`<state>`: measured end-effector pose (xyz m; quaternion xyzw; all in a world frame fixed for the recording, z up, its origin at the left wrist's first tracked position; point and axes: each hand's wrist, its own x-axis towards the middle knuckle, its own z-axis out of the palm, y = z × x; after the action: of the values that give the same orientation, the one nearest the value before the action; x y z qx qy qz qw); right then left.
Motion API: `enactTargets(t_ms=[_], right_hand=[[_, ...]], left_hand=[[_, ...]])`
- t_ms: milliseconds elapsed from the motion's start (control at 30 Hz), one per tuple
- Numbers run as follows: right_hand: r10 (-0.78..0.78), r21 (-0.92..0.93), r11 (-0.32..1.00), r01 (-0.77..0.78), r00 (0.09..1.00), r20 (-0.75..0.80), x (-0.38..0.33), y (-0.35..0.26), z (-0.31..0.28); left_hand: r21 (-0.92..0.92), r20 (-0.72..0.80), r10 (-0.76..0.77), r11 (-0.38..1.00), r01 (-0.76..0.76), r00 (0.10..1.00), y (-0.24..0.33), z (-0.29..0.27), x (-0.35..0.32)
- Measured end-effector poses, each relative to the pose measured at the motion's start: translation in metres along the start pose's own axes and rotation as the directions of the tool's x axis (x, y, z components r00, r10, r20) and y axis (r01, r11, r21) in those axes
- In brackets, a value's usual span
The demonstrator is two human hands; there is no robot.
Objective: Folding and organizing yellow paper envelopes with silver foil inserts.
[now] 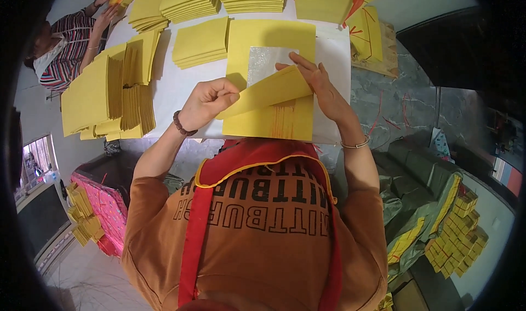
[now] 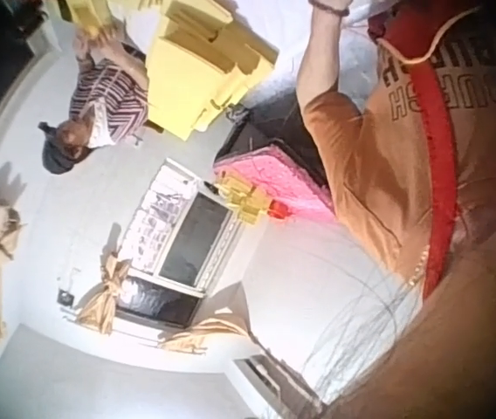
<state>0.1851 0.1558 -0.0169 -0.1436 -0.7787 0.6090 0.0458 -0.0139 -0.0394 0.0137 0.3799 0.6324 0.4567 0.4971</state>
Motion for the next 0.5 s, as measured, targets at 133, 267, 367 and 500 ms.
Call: enactTargets(t_ms=[133, 267, 367, 500], right_hand=[[-0.06, -0.01, 0.998, 0.06, 0.998, 0.028, -0.001, 0.006, -0.006], [-0.03, -0.215, 0.976, 0.042, 0.998, 0.058, -0.004, -0.003, -0.006], [-0.184, 0.088, 0.982, 0.169, 0.96, 0.212, -0.002, 0.005, -0.018], [-0.12, 0.004, 0.993, 0.121, 0.983, 0.138, 0.0, 0.013, -0.016]], left_hand=[[-0.042, -0.017, -0.009, 0.999, 0.008, 1.0, 0.0, 0.0, 0.002], [-0.117, -0.078, 0.018, 0.993, -0.027, 0.997, -0.01, 0.008, 0.007], [0.002, -0.094, 0.035, 0.999, -0.035, 0.995, -0.003, 0.01, 0.0], [0.129, -0.074, 0.09, 0.988, -0.08, 0.993, 0.001, 0.01, -0.002]])
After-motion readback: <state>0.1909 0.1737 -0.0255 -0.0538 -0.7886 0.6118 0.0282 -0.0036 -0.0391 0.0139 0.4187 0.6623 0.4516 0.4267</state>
